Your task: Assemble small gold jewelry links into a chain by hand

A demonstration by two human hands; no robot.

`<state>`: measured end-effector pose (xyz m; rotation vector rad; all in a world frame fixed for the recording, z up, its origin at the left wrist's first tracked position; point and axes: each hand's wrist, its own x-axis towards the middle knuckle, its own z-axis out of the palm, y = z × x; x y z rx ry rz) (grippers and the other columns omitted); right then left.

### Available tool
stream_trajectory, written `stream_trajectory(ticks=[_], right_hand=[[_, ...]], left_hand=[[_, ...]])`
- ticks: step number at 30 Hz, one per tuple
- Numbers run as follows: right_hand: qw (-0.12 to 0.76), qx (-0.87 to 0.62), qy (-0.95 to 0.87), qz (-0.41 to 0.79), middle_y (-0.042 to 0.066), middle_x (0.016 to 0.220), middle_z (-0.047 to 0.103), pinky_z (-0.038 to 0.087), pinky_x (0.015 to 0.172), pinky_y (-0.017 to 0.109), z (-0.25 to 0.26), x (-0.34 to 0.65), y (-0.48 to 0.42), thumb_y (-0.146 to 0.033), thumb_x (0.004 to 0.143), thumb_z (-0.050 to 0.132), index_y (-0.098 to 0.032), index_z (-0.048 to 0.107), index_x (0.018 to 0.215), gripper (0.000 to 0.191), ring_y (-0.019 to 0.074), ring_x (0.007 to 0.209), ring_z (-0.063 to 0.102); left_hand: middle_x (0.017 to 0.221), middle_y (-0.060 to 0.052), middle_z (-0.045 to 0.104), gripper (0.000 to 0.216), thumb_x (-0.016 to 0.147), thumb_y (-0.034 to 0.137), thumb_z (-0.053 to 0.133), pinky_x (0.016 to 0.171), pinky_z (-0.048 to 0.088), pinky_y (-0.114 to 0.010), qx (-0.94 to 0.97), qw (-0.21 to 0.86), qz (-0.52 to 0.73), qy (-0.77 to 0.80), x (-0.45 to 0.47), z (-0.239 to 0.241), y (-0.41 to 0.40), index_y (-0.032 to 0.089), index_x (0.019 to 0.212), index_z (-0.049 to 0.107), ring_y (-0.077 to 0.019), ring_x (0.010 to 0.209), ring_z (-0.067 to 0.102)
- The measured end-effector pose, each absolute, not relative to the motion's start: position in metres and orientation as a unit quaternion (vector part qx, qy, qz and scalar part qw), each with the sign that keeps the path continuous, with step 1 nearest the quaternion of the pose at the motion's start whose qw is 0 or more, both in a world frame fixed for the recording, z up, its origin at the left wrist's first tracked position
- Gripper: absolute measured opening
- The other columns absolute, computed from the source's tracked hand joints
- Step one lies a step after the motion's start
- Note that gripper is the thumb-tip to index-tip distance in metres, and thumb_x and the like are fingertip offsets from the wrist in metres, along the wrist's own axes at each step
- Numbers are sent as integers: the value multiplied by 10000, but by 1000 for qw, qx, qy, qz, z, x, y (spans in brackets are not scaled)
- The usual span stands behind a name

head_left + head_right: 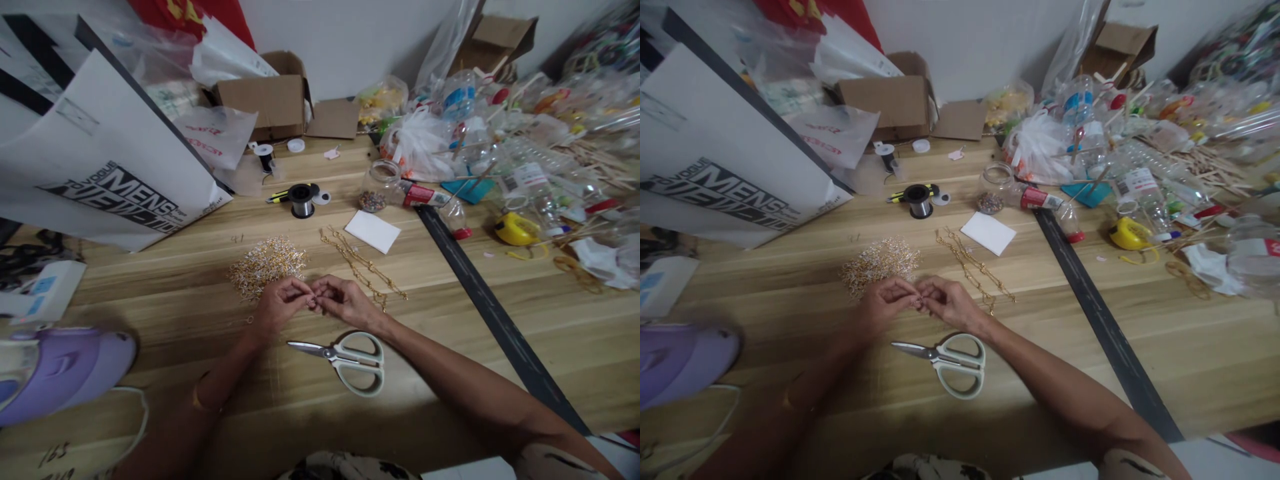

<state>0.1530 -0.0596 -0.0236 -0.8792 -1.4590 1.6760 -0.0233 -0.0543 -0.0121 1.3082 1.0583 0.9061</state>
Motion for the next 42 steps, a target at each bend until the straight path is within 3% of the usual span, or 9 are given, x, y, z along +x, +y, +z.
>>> stream_trajectory(ticks=[18,33,42], right_hand=[[357,-366,-558,654,48,758,664,504,547,217,-26,152,-56,-429,853,573,-123,570,1032,355,121,622,646],[340,-382,-576,638,9,627,636,483,521,186,-27,151,-56,-303,854,566,-128,609,866,181,94,544,604],[347,-388,-581,626,3,605,625,472,507,182,-28,151,-57,-330,869,543,-135,582,833,202,98,529,605]], left_hand=[[655,-4,654,26,724,166,637,579,512,-201,631,452,422,467,-21,-19,-56,157,729,613,-121,621,649],[698,1,629,62,737,196,653,609,517,-206,637,440,417,476,-18,-16,-57,163,726,601,-114,639,636],[705,-2,621,41,736,166,637,618,511,-205,642,435,417,475,-17,-16,-58,157,720,600,-109,642,631]])
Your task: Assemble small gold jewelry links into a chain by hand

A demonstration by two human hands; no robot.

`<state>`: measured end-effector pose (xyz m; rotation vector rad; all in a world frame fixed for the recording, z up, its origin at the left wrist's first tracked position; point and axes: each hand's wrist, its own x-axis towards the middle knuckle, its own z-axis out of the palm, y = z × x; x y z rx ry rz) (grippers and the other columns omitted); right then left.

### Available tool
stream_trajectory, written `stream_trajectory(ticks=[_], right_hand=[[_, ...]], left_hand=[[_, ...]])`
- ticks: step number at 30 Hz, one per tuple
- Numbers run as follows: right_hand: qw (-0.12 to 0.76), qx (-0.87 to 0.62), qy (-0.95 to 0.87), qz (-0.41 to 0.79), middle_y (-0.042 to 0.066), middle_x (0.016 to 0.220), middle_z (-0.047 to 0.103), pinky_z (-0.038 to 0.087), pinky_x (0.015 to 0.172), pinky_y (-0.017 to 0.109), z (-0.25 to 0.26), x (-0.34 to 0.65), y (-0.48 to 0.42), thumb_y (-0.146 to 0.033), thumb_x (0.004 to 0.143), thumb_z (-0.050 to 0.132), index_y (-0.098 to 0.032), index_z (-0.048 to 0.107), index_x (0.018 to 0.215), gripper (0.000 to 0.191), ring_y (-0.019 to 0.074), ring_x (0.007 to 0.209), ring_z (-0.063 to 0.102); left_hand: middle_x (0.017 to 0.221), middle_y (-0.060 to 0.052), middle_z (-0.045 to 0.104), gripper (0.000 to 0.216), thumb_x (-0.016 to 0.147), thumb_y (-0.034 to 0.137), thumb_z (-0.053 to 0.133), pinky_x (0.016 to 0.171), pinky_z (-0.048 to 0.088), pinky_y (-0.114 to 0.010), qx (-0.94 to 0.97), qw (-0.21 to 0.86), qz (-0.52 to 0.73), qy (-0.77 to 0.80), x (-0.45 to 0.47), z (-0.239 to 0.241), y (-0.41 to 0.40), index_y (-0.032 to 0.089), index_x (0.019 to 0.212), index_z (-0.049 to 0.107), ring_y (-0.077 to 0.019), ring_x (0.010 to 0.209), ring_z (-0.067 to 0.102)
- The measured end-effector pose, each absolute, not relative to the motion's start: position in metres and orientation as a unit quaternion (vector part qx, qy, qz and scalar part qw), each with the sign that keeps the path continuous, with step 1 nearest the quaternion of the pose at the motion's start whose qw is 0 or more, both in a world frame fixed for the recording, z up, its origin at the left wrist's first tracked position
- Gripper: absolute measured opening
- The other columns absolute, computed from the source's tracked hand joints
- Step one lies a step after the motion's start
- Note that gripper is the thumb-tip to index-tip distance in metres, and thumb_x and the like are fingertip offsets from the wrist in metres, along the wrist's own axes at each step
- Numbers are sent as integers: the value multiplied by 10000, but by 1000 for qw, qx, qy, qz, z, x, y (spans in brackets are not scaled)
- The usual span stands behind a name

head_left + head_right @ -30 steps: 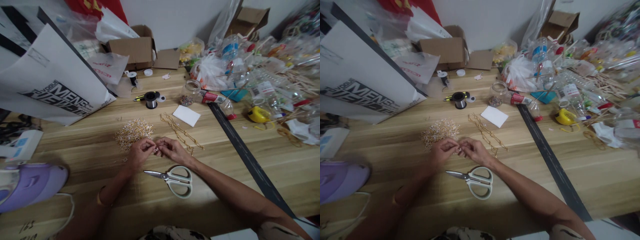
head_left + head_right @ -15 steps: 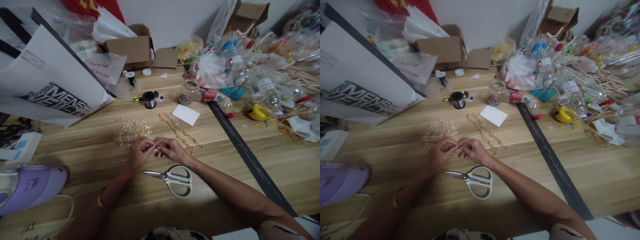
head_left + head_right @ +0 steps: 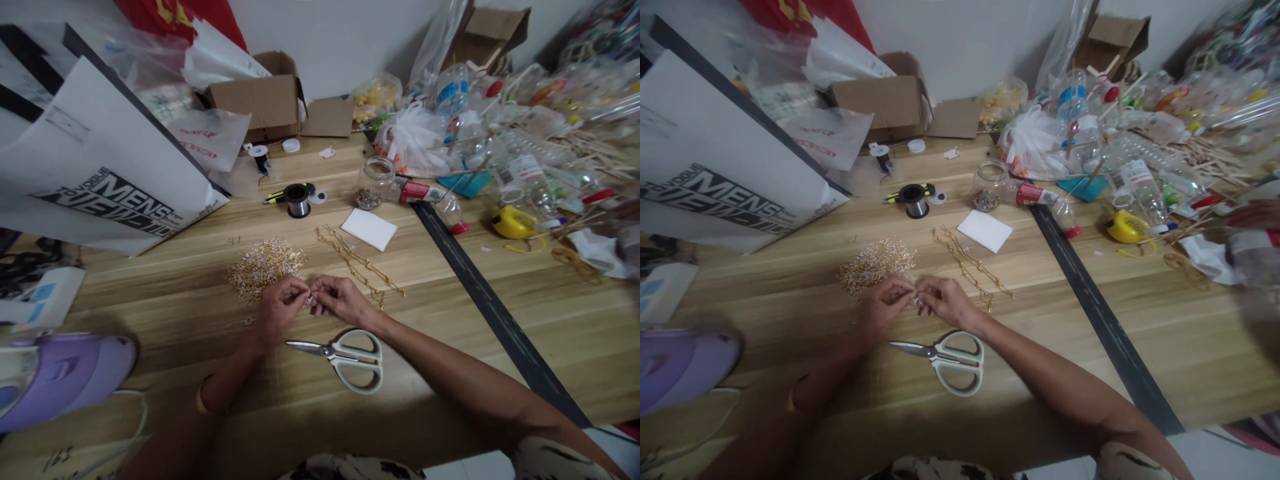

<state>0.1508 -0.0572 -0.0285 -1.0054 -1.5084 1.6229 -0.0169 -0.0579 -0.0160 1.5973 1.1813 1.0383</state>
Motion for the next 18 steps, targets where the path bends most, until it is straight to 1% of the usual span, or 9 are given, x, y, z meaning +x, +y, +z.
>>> stream_trajectory(ticks=[4,9,13,18], right_hand=[[354,-387,-588,616,4,603,618,461,499,183,-27,151,-58,-365,877,532,-137,573,821,238,101,525,601],[358,-383,-591,614,3,618,612,453,502,178,-28,151,-59,-384,895,508,-146,555,829,251,98,531,597],[363,-380,-588,616,2,627,608,453,504,179,-29,151,-59,-387,898,507,-148,545,838,249,97,533,596],[363,-380,-589,613,7,628,616,454,498,183,-27,151,-59,-404,899,506,-147,545,838,267,98,532,592]], left_hand=[[702,-3,619,42,734,171,638,619,515,-203,645,429,412,479,-17,-16,-58,154,720,602,-109,642,632],[708,2,625,79,717,202,662,598,535,-213,611,462,421,485,-18,-18,-58,157,734,600,-115,622,641],[730,-9,656,106,712,229,680,591,542,-223,595,482,410,496,-20,-19,-57,160,778,636,-127,626,651],[646,-2,653,92,707,238,692,548,498,-202,612,466,386,509,-23,-19,-54,157,702,651,-121,582,625]])
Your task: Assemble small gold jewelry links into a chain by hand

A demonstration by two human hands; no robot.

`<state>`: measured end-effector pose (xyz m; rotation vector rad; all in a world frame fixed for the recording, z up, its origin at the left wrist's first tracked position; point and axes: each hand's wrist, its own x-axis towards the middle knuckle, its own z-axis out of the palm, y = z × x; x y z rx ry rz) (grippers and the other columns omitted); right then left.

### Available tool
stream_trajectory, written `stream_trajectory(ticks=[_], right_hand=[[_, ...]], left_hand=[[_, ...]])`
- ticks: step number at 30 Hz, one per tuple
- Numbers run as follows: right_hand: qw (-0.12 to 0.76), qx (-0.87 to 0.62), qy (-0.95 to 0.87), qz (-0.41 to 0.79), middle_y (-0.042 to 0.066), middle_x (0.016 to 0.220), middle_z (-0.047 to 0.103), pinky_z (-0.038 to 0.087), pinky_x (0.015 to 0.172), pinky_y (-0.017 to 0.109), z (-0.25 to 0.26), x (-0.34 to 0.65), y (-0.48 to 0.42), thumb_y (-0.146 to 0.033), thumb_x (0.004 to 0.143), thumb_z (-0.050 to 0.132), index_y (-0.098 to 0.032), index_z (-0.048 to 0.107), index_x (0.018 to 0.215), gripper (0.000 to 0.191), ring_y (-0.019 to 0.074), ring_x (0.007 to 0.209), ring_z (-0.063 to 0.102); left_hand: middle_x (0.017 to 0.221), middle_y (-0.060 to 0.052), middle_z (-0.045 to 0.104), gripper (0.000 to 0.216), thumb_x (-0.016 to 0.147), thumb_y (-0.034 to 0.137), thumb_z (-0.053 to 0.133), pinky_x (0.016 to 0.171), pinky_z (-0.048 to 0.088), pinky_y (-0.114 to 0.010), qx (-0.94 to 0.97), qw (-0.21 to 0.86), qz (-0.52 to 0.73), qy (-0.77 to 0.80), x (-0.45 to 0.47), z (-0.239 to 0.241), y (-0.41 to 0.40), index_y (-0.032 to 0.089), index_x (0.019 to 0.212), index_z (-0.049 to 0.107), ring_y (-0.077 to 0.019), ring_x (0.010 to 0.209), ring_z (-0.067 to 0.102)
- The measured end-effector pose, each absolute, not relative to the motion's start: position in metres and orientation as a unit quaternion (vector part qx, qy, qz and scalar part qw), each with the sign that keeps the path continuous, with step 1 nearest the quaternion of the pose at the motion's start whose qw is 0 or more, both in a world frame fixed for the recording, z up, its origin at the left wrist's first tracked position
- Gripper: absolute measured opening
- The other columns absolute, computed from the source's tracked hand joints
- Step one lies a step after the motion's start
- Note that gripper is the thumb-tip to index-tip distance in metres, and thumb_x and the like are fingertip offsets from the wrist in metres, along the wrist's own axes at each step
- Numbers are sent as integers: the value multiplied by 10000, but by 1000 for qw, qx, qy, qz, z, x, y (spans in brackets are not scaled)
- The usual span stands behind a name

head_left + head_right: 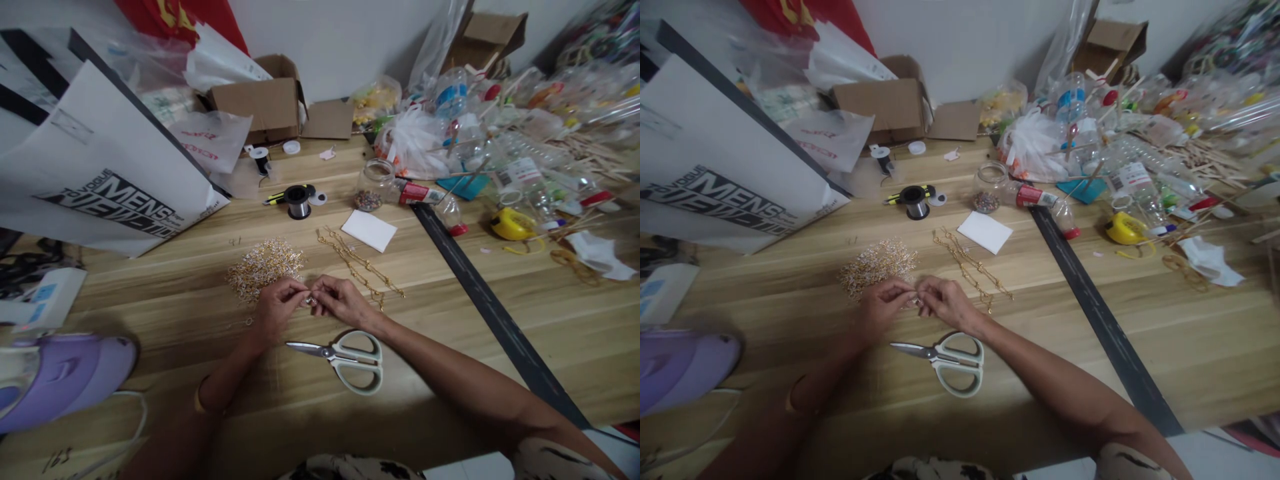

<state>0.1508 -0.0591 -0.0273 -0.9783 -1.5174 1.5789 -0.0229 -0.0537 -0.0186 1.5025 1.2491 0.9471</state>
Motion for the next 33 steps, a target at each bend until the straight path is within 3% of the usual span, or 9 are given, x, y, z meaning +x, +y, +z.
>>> stream_trajectory(ticks=[10,17,33], right_hand=[[357,-383,-606,599,4,622,613,441,511,184,-29,152,-59,-344,908,499,-149,547,837,212,97,539,587],[354,-385,-609,596,-3,632,597,439,511,181,-26,151,-60,-322,903,497,-156,550,828,190,100,546,593],[350,-379,-622,588,-5,621,600,427,512,185,-25,151,-59,-220,856,525,-155,545,819,77,103,541,588]], left_hand=[[579,25,592,181,767,298,648,524,420,-193,661,422,341,518,-28,-19,-54,161,662,593,-100,533,546],[598,29,584,208,836,328,556,550,442,-198,671,440,335,494,-26,-12,-54,173,697,553,-102,549,560],[629,27,510,204,825,312,554,589,369,-218,679,414,350,495,-28,-17,-50,171,679,537,-111,607,466]])
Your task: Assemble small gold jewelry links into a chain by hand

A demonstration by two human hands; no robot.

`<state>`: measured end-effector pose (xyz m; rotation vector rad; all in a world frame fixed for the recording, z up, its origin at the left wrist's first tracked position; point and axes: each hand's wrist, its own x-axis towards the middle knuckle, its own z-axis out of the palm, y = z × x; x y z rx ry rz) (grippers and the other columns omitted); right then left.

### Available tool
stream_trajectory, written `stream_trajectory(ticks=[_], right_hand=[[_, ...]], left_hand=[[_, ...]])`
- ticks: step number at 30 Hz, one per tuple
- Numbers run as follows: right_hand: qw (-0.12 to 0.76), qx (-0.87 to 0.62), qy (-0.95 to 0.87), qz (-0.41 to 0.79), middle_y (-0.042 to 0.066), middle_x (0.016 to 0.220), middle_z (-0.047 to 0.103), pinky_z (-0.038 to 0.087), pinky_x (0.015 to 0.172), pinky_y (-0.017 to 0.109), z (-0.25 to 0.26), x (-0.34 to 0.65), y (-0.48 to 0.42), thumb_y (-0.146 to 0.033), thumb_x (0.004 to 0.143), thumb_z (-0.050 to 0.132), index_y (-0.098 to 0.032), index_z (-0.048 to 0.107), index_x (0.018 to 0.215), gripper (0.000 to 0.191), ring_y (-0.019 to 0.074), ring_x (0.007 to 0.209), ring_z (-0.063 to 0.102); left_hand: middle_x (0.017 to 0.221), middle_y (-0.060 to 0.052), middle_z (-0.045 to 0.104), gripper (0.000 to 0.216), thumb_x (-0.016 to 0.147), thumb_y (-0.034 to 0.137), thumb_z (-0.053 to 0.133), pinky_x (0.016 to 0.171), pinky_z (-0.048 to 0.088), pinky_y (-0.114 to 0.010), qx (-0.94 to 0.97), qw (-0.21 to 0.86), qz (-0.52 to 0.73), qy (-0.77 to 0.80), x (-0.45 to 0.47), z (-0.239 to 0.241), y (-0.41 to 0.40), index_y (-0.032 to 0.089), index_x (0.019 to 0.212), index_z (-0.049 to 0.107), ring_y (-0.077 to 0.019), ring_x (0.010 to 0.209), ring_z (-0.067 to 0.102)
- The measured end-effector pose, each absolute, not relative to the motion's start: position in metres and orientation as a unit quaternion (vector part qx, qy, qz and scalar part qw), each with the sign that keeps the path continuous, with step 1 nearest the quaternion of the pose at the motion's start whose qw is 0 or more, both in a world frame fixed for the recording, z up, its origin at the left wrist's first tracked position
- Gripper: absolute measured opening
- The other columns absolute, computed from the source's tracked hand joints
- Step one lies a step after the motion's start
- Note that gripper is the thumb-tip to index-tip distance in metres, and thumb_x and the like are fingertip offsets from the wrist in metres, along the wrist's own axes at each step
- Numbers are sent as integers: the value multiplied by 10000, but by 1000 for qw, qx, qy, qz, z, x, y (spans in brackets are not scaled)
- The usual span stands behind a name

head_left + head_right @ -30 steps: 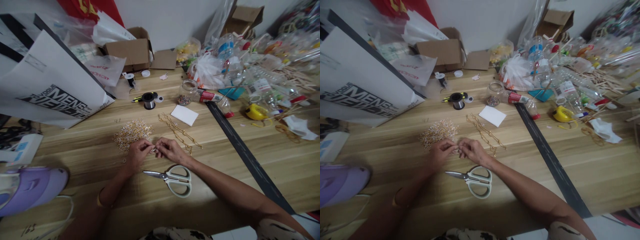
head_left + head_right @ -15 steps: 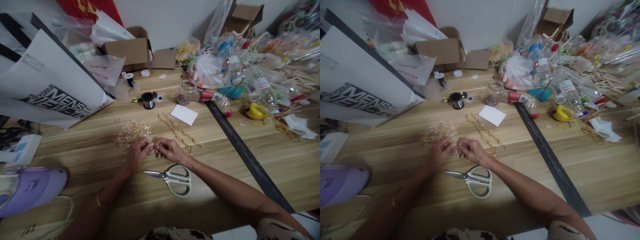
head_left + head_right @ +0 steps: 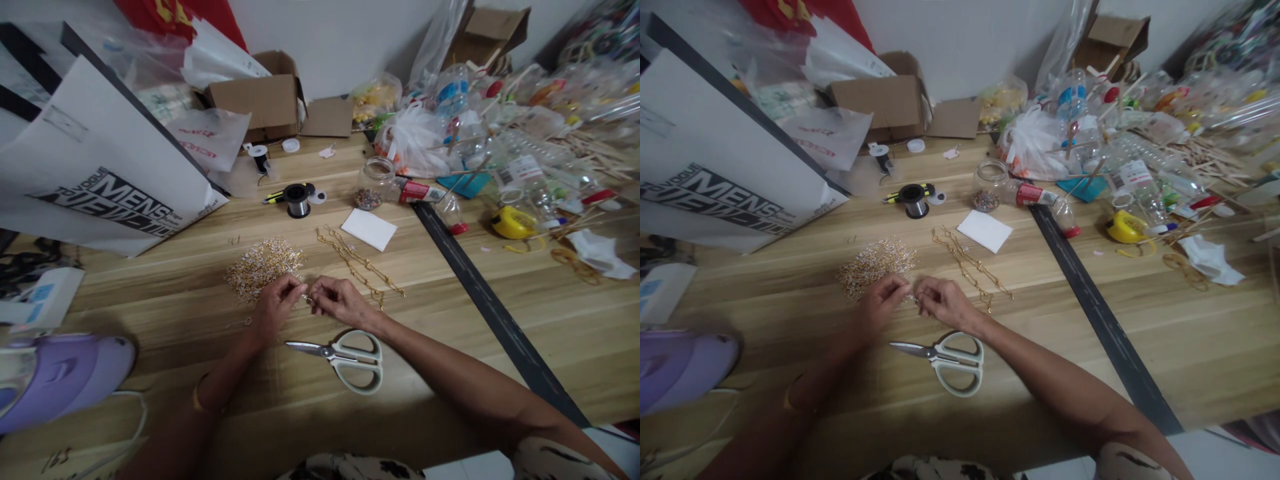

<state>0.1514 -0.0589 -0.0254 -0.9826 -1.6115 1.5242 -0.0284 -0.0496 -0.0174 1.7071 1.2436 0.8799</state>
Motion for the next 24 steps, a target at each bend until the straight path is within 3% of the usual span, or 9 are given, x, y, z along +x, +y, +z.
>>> stream_trajectory(ticks=[7,24], right_hand=[[344,-382,-626,586,-3,613,614,420,505,174,-25,152,-59,-182,853,510,-154,538,821,52,96,531,573],[341,-392,-631,576,-1,625,625,397,481,167,-25,152,-60,-181,849,506,-156,530,824,43,85,502,531]], left_hand=[[608,31,472,250,830,316,552,582,355,-224,653,477,348,473,-29,-14,-46,163,640,498,-103,589,436],[585,32,518,249,802,327,587,572,381,-219,617,485,381,489,-29,-16,-46,158,629,529,-99,567,477]])
